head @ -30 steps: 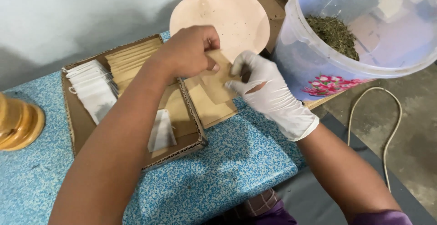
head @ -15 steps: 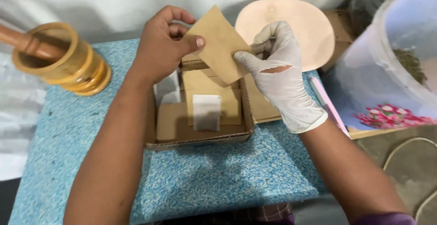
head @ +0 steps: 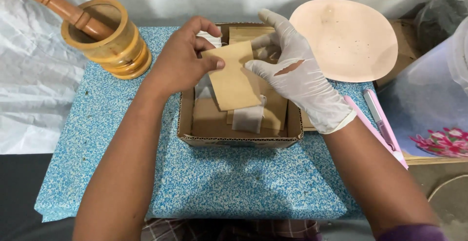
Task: Placing individual tea bags into paper envelopes and sealing them using a handheld heat sealer
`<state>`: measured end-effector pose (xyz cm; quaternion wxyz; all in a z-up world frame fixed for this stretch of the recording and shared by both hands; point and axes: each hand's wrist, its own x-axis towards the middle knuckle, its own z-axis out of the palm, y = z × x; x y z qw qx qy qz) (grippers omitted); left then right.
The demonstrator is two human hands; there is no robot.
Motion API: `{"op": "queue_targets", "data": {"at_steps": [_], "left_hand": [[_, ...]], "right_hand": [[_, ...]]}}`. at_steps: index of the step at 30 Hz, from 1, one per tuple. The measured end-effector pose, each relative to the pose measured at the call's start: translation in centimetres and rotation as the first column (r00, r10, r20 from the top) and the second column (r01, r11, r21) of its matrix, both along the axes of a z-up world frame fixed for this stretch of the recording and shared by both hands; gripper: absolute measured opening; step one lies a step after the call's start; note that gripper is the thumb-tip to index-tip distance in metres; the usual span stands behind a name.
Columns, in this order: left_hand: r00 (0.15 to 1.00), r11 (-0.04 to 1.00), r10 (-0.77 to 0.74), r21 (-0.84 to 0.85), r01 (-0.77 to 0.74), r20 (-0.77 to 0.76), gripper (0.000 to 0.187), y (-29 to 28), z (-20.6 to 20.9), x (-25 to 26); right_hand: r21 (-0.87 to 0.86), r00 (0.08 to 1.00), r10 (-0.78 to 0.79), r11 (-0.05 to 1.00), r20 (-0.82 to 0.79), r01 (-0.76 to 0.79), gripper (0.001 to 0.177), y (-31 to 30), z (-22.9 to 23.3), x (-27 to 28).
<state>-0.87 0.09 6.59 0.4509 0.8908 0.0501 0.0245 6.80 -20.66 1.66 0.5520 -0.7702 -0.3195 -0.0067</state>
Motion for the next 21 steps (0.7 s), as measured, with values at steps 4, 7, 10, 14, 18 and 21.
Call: {"op": "queue_targets", "data": {"at_steps": [4, 7, 10, 14, 18, 21], "left_hand": [[0.994, 0.997, -0.078, -0.029, 0.076, -0.076, 0.041, -0.2, 0.0, -0.2], [0.989, 0.996, -0.091, 0.011, 0.093, -0.118, 0.042, -0.3, 0.2, -0.2], [0.992, 0.993, -0.110, 0.031, 0.112, -0.057, 0.043, -0.1, -0.4, 0.1], [0.999, 0.992, -0.053, 0.117, 0.052, 0.002, 0.069, -0.4, -0.9, -0.3], [0.990, 0.992, -0.085, 0.100, 0.073, 0.115, 0.080, 0.3, -2.7, -0.4], [0.980, 0.998, -0.052, -0.019, 0.056, 0.192, 0.074, 0.5, -4.6, -0.5]], "right_hand": [[0.001, 0.998, 0.051, 0.999, -0.037, -0.051, 0.086, 0.4, 0.7, -0.4], [0.021, 0.990, 0.114, 0.993, -0.087, -0.113, 0.078, 0.5, 0.6, -0.4], [-0.077, 0.998, 0.032, 0.996, -0.057, -0.036, 0.045, 1.1, 0.4, -0.3], [0.071, 0.982, -0.096, 0.992, -0.161, 0.109, 0.036, 2.1, -0.6, -0.1], [0.192, 0.955, -0.094, 0.970, -0.281, 0.152, 0.034, 2.3, -0.6, 0.0], [0.203, 0.968, -0.030, 0.976, -0.249, 0.082, 0.032, 2.3, -0.8, -0.2]]}}
